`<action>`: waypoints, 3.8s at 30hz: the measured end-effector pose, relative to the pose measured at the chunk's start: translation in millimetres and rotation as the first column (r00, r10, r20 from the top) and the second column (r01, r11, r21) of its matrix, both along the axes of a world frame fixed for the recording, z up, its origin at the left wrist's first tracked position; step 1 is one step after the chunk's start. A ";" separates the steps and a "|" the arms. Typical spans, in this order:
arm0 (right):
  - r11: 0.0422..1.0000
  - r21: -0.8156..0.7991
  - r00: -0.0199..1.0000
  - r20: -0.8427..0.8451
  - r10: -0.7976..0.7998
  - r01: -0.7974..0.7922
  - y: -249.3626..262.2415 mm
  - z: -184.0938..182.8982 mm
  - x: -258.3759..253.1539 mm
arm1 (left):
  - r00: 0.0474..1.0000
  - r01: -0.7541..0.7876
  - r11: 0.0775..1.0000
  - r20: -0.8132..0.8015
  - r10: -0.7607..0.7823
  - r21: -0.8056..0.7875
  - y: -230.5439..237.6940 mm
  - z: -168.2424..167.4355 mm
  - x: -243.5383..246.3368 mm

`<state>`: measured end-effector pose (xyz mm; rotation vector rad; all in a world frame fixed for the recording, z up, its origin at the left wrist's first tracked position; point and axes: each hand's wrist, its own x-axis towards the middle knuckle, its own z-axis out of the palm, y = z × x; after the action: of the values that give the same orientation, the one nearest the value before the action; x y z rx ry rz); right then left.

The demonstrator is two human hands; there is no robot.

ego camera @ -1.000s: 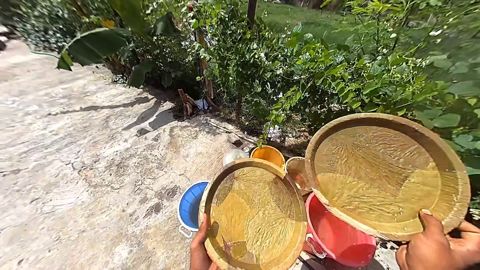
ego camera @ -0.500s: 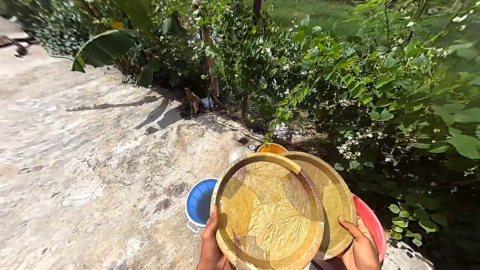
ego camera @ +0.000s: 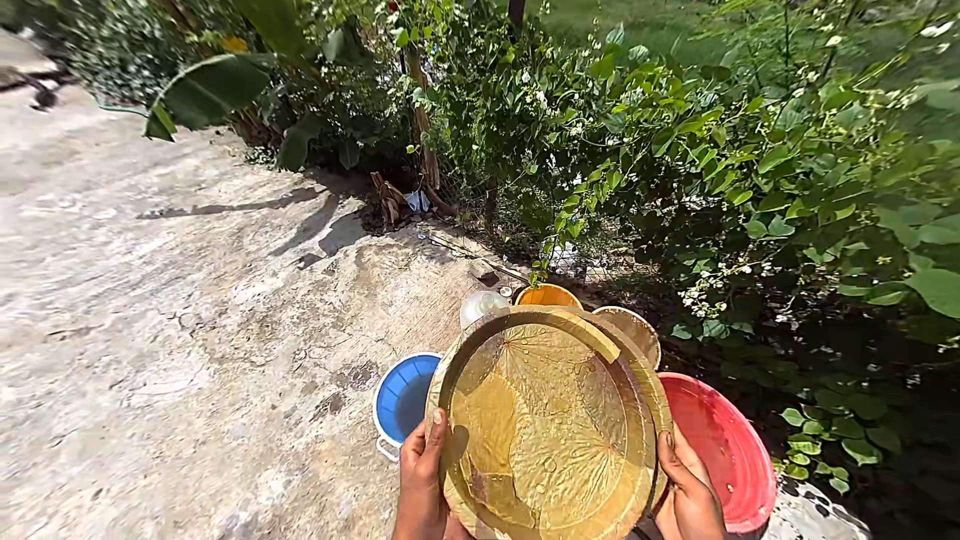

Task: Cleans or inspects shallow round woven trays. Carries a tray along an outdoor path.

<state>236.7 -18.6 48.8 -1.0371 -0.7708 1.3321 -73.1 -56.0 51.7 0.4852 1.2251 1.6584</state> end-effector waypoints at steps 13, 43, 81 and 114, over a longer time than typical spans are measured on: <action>0.996 -0.072 0.984 -0.174 0.035 -0.048 -12.1 -13.4 -13.6 | 0.941 0.088 0.996 0.329 -0.078 -0.018 -3.9 17.8 -2.3; 0.987 0.092 0.502 0.865 -0.012 -0.135 44.7 37.3 17.9 | 0.671 0.196 0.927 0.645 -0.365 0.321 -23.1 -10.2 16.0; 0.980 0.000 0.610 0.783 0.123 -0.197 51.3 81.1 19.3 | 0.631 0.226 0.823 0.565 -0.532 0.522 -17.5 -2.3 20.2; 0.991 -0.022 0.801 0.587 0.120 -0.132 53.7 93.0 25.8 | 0.588 0.264 0.818 0.587 -0.556 0.511 -13.3 -8.1 21.1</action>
<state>262.5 35.1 141.8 -1.4299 -1.3353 1.1055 -52.0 -69.3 43.6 0.2626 0.1604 1.4269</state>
